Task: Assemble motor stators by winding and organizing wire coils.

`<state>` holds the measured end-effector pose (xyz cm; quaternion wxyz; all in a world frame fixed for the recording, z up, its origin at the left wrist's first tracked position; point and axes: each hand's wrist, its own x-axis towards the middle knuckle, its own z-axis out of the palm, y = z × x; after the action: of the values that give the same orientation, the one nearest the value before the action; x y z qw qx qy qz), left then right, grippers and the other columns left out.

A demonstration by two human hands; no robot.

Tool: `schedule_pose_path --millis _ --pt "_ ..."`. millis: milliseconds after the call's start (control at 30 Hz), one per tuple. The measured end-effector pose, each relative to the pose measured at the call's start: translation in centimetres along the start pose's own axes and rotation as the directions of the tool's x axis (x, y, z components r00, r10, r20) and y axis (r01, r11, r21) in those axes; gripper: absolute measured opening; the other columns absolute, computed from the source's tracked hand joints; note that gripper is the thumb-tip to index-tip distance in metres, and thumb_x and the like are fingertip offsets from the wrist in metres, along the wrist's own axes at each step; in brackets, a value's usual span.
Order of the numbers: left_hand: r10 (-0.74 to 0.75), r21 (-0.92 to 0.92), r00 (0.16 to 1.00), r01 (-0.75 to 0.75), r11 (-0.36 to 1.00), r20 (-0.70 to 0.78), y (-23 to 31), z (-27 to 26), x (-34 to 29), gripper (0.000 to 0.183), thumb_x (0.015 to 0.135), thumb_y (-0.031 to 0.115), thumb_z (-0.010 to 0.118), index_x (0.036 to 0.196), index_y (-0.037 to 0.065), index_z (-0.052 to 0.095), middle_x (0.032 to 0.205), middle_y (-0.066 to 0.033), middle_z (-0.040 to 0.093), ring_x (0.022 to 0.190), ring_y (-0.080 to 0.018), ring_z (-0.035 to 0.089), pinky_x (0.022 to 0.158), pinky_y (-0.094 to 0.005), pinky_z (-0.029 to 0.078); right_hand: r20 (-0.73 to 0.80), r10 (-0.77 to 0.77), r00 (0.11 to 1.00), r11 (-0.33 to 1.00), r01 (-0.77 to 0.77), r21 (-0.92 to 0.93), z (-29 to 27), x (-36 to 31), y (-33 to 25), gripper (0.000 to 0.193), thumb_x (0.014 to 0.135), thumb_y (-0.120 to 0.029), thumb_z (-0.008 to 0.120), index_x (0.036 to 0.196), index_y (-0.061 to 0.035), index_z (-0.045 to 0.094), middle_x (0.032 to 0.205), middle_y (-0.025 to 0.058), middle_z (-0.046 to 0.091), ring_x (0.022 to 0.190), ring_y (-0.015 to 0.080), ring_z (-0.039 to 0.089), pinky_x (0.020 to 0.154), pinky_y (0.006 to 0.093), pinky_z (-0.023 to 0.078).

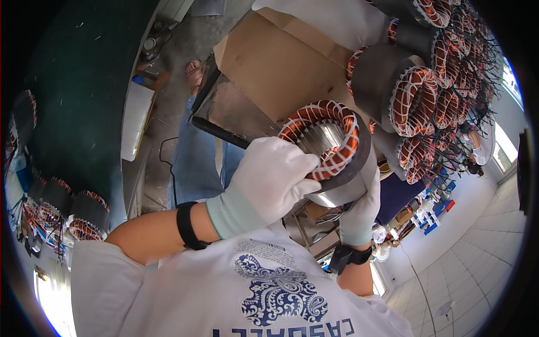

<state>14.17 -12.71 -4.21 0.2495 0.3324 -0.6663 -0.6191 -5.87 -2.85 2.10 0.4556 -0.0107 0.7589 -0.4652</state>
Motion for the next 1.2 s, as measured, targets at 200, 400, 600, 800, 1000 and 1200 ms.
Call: schedule_pose_path --millis 200,400,600,800,1000,1200 --pt "0.083 -0.021 0.992 -0.086 0.996 -0.094 -0.6 0.6 1.8 0.037 0.083 0.021 0.071 0.114 0.002 0.064 0.097 -0.0153 0.065 0.089 -0.0379 0.059 0.083 -0.0473 0.045 0.233 -0.006 0.972 0.992 0.035 -0.122 -3.2 4.0 -1.5 0.045 0.109 -0.012 0.036 0.150 0.0056 0.037 0.144 0.0157 0.054 0.131 0.0229 0.056 0.112 0.0373 0.045" --pt "0.136 0.041 0.957 -0.151 0.988 0.255 -3.9 -0.3 3.0 0.046 0.081 0.037 0.069 0.112 0.003 0.061 0.107 -0.0188 0.061 0.098 -0.0420 0.055 0.091 -0.0473 0.043 0.095 0.190 0.977 0.881 -0.213 0.422 -7.6 3.0 3.6 0.044 0.110 -0.035 0.043 0.143 -0.0073 0.053 0.134 0.0096 0.063 0.125 0.0225 0.060 0.110 0.0435 0.045" --pt "0.211 0.132 0.977 -0.206 0.970 -0.023 -2.4 1.0 1.0 0.035 0.083 0.030 0.072 0.108 0.006 0.067 0.106 -0.0141 0.068 0.097 -0.0373 0.062 0.089 -0.0457 0.047 0.224 0.086 0.971 0.853 -0.188 0.487 -9.2 0.2 7.4 0.044 0.109 -0.031 0.047 0.139 -0.0009 0.055 0.125 0.0078 0.065 0.115 0.0218 0.062 0.098 0.0359 0.050" --pt "-0.502 -0.026 0.864 0.503 0.864 0.023 3.3 0.4 -1.1 0.036 0.104 0.035 0.058 0.112 0.001 0.063 0.093 -0.0052 0.064 0.087 -0.0147 0.058 0.081 -0.0302 0.048 0.362 -0.121 0.925 0.900 -0.052 0.433 -8.1 2.1 7.3 0.043 0.107 -0.020 0.047 0.139 0.0085 0.051 0.136 0.0222 0.060 0.122 0.0296 0.061 0.108 0.0407 0.047" --pt "-0.452 -0.069 0.881 0.447 0.892 -0.140 5.7 2.9 3.9 0.046 0.113 0.040 0.036 0.128 0.003 0.057 0.099 0.0016 0.061 0.088 -0.0107 0.056 0.082 -0.0288 0.047 0.427 -0.372 0.824 0.927 0.303 0.223 -5.2 2.4 6.5 0.042 0.094 -0.013 0.056 0.134 -0.0009 0.059 0.125 0.0196 0.067 0.119 0.0331 0.062 0.103 0.0474 0.046" --pt "-0.153 0.564 0.985 0.173 0.807 -0.083 2.1 0.5 0.4 0.049 0.109 0.025 0.037 0.149 -0.003 0.036 0.132 -0.0143 0.059 0.110 -0.0250 0.063 0.099 -0.0333 0.048 0.141 -0.655 0.742 0.751 0.660 0.013 -1.7 1.6 9.6 0.048 0.079 -0.008 0.059 0.127 -0.0052 0.060 0.121 0.0180 0.064 0.120 0.0384 0.058 0.103 0.0490 0.044"
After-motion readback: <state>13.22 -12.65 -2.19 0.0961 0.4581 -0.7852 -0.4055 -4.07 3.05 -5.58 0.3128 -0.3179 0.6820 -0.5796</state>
